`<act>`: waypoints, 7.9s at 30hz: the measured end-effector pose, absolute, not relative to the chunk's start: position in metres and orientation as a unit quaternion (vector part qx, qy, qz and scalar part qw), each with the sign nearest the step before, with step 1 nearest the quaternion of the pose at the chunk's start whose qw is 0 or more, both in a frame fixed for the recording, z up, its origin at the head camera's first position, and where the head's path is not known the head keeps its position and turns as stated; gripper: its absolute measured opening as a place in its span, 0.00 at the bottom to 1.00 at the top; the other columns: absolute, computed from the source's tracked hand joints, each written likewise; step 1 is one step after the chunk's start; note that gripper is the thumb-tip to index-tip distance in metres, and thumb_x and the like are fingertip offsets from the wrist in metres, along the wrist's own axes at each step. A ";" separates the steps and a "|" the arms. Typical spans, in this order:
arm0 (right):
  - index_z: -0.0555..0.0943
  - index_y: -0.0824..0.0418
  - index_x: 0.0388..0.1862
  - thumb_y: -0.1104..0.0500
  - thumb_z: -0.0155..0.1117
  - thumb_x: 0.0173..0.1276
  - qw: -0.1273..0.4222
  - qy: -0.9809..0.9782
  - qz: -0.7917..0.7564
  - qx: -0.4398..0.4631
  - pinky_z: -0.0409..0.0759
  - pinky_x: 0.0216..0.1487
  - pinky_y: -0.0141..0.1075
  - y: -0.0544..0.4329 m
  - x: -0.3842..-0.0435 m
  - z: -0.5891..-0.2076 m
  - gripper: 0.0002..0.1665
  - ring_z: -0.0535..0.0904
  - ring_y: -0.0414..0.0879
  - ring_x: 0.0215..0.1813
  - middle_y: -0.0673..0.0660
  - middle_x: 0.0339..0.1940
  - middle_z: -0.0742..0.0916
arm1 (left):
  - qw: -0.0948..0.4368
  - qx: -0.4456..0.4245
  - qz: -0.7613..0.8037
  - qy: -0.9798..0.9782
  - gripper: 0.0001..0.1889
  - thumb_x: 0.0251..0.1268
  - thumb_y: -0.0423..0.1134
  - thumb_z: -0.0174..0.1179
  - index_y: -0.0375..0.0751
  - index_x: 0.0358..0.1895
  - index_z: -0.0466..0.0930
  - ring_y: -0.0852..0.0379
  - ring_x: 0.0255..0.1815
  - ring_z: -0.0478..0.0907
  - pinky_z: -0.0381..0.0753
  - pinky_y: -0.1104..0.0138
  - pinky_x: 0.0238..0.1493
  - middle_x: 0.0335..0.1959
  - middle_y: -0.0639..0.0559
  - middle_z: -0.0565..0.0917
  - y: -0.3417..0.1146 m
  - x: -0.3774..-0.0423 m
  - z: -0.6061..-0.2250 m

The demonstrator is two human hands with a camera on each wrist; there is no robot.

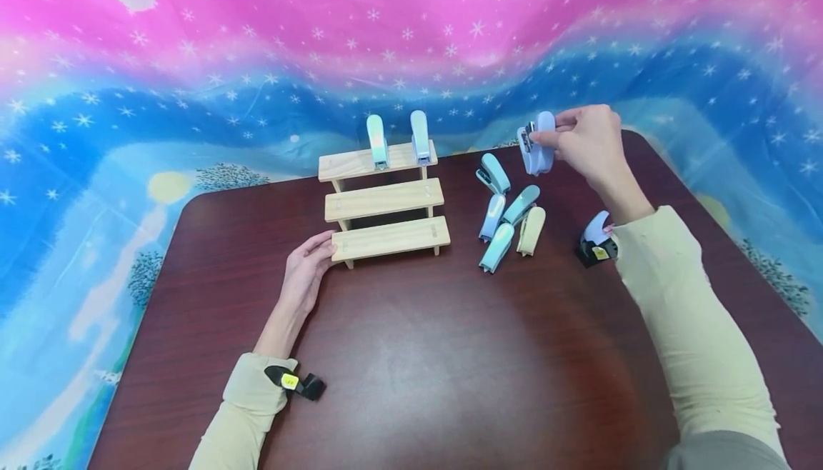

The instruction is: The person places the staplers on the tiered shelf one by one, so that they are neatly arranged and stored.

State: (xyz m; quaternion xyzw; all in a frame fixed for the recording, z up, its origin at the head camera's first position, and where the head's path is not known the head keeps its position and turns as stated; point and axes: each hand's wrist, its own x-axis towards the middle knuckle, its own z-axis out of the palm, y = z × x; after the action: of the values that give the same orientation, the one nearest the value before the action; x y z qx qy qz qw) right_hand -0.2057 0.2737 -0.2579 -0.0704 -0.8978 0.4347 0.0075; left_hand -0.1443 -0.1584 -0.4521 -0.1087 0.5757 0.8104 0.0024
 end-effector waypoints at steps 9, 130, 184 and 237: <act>0.73 0.67 0.74 0.42 0.74 0.67 0.003 -0.907 0.415 -0.077 0.69 0.73 0.56 0.253 -0.214 -0.241 0.45 0.87 0.31 0.32 0.70 0.65 0.81 | 0.010 -0.101 0.807 0.581 0.20 0.68 0.22 0.58 0.23 0.63 0.76 0.62 0.39 0.82 0.82 0.72 0.44 0.41 0.52 0.85 -0.157 -0.145 -0.451; 0.90 0.68 0.42 0.57 0.69 0.74 0.005 -0.909 0.405 0.097 0.82 0.28 0.29 -0.020 -0.283 -0.283 0.13 0.87 0.47 0.28 0.62 0.34 0.91 | 0.008 -0.092 0.797 0.596 0.21 0.67 0.22 0.59 0.24 0.63 0.76 0.59 0.39 0.82 0.82 0.72 0.42 0.48 0.42 0.84 -0.160 -0.145 -0.451; 0.78 0.77 0.61 0.45 0.60 0.79 -0.017 -0.855 0.519 -0.019 0.87 0.39 0.31 0.273 -0.192 -0.346 0.34 0.89 0.38 0.35 0.46 0.33 0.91 | 0.005 -0.084 0.794 0.602 0.20 0.68 0.24 0.59 0.23 0.63 0.76 0.60 0.38 0.81 0.81 0.72 0.41 0.46 0.46 0.84 -0.159 -0.143 -0.453; 0.61 0.80 0.75 0.46 0.64 0.76 -0.123 -0.919 0.373 -0.026 0.74 0.62 0.65 0.298 -0.222 -0.379 0.47 0.72 0.71 0.61 0.80 0.66 0.72 | 0.009 -0.087 0.794 0.602 0.20 0.68 0.23 0.58 0.24 0.63 0.76 0.59 0.38 0.82 0.82 0.71 0.41 0.46 0.45 0.84 -0.160 -0.144 -0.453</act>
State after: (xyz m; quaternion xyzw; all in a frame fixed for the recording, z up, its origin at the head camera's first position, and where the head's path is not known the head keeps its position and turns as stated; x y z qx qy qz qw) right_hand -0.2217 0.2982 -0.3787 -0.0260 -0.9191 0.3733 -0.1230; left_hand -0.1444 -0.1598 -0.4528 -0.0866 0.6018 0.7939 0.0091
